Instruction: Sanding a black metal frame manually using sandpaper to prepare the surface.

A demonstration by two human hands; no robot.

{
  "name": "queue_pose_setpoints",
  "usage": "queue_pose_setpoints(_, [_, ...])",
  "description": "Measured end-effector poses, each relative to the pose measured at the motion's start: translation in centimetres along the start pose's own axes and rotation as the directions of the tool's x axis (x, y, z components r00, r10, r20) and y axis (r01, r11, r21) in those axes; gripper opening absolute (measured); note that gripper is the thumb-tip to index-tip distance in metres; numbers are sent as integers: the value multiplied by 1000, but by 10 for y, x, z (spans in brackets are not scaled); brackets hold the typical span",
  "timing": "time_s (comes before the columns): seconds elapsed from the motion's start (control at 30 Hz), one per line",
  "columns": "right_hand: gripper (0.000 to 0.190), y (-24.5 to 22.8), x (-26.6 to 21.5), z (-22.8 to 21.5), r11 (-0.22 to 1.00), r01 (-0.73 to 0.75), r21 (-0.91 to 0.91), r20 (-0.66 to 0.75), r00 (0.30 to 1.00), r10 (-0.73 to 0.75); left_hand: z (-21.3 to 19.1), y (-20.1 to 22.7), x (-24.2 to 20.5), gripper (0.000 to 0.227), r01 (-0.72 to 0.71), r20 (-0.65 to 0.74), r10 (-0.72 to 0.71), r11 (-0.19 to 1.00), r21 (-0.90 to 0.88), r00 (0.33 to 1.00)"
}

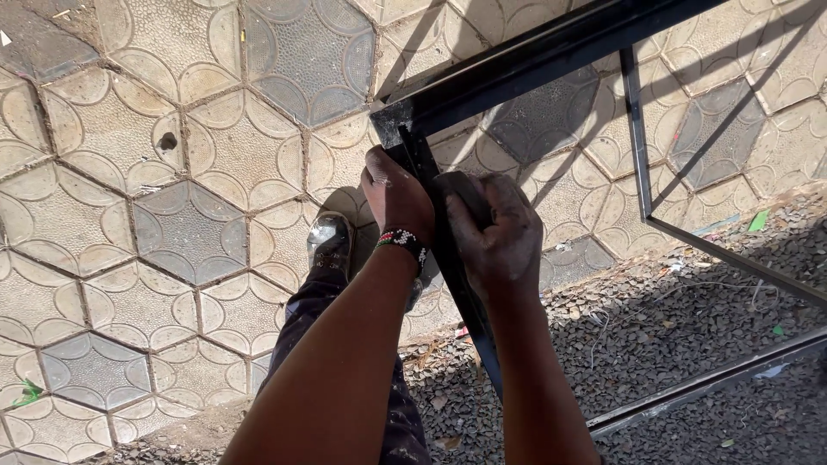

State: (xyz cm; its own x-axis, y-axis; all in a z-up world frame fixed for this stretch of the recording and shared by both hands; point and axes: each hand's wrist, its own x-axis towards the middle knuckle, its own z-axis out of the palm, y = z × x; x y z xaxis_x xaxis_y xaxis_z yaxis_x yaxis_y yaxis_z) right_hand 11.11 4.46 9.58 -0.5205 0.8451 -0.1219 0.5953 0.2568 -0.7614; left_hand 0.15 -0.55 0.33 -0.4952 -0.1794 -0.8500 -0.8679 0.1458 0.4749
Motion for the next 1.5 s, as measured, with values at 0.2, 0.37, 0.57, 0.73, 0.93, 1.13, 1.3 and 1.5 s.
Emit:
queue_pose_setpoints(0.2, [15, -14, 35, 23, 1000, 7, 3, -154, 988, -6, 8, 9, -6, 74, 116, 63, -109, 986, -123, 992])
queue_pose_setpoints(0.37, [24, -25, 39, 41, 999, -50, -12, -84, 995, 48, -4, -28, 24, 57, -378, 255, 283, 766, 520, 925])
queue_pose_setpoints(0.57, [30, -32, 47, 52, 995, -102, 4, -180, 978, 101, 11, -26, 51, 84, 111, 145, -103, 993, -51, 984])
queue_pose_setpoints(0.73, [31, -18, 55, 36, 987, -160, -17, -299, 943, 148, 11, -42, 40, 76, 174, 106, -162, 978, -115, 981])
queue_pose_setpoints(0.93, [31, -32, 54, 38, 986, -127, -105, -187, 977, 106, 0, -36, 40, 73, 147, 103, -143, 989, -32, 984])
queue_pose_setpoints(1.13, [35, -53, 60, 37, 973, -220, -72, 56, 973, 224, -2, -32, 45, 71, 84, 112, -89, 995, 50, 990])
queue_pose_setpoints(1.3, [23, -38, 52, 6, 950, -311, -3, -146, 940, 307, 5, -23, 62, 69, 2, 132, -14, 995, 97, 991])
queue_pose_setpoints(1.5, [34, -28, 33, -16, 898, -345, -274, 157, 905, 396, 1, -41, 38, 68, -5, 153, -24, 983, 182, 988])
